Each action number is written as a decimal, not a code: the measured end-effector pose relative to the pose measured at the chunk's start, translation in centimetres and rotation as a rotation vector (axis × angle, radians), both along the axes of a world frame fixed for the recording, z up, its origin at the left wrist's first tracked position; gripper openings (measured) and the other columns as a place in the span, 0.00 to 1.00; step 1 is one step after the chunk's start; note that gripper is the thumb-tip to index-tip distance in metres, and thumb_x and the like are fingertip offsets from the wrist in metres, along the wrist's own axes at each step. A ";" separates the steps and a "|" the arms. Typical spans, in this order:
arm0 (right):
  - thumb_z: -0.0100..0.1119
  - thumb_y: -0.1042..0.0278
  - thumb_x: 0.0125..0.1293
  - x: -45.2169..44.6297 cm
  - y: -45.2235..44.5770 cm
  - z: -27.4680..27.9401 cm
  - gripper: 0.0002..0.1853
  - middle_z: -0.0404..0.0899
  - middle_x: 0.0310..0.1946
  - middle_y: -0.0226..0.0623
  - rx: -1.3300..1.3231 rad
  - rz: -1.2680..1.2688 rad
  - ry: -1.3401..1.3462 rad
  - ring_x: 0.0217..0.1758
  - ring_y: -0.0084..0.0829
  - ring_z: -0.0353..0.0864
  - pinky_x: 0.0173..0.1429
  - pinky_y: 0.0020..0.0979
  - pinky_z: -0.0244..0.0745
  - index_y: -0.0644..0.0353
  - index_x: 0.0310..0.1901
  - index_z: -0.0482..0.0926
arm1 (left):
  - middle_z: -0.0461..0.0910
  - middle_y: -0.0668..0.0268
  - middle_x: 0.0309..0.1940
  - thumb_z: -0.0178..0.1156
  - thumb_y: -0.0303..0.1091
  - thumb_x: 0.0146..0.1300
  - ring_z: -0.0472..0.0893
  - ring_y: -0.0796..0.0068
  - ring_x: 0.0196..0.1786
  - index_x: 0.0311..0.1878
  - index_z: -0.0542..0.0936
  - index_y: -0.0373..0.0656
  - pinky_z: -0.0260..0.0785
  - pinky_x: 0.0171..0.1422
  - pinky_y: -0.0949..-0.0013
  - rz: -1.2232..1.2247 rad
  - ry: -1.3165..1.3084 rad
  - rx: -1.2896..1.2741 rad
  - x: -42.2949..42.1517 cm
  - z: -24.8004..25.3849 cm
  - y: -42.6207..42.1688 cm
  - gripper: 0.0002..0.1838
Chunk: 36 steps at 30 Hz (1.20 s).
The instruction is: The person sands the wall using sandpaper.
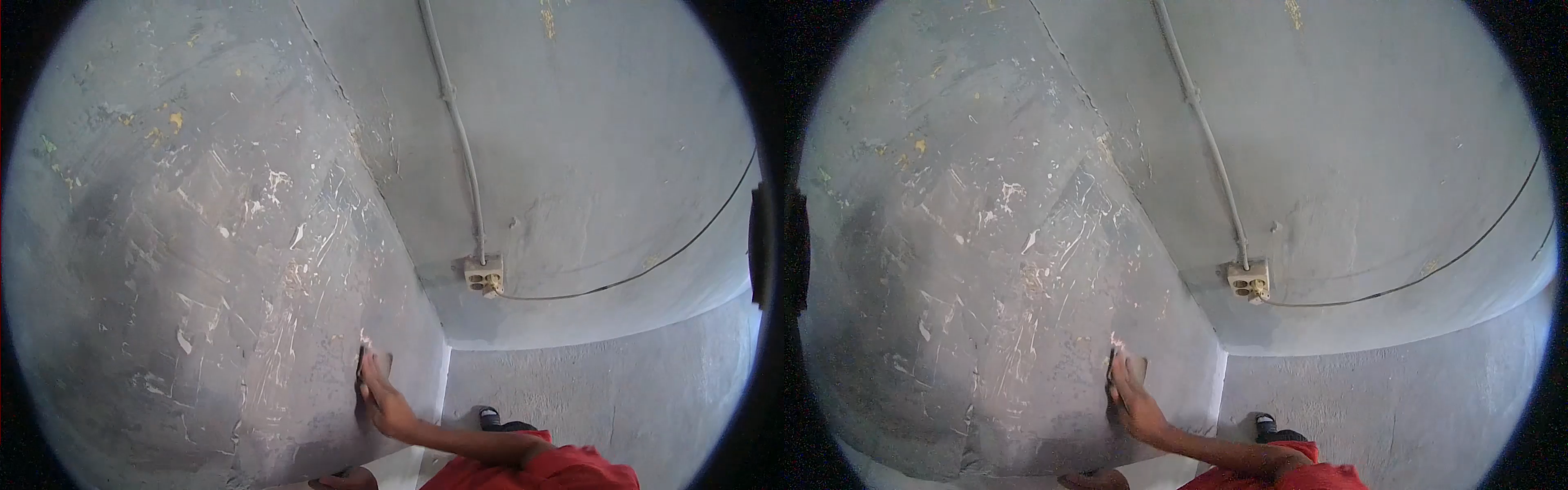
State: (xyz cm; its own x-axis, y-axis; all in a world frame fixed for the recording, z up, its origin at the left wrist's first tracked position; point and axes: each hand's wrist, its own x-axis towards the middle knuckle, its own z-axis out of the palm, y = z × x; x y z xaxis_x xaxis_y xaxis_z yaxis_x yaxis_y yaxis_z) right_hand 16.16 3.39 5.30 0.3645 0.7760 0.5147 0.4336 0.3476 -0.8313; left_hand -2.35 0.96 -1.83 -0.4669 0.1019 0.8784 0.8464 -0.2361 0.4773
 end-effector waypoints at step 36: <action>0.40 0.70 0.70 -1.0 1.4 3.5 0.29 0.59 0.63 0.55 -0.017 -0.029 0.098 0.63 0.52 0.64 0.64 0.35 0.59 0.52 0.70 0.45 | 0.70 0.51 0.19 0.43 0.49 0.63 0.71 0.55 0.20 0.22 0.67 0.31 0.58 0.22 0.59 -0.537 -0.210 -0.092 3.8 5.8 -2.7 0.27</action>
State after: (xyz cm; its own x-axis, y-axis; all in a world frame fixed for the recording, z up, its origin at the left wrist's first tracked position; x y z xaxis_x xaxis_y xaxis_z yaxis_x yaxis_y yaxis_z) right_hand 15.20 4.81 8.81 0.4347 0.7729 0.4622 0.3595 0.3216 -0.8760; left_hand 1.42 -1.70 4.01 -0.4921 0.4438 0.7489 0.5043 -0.5560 0.6608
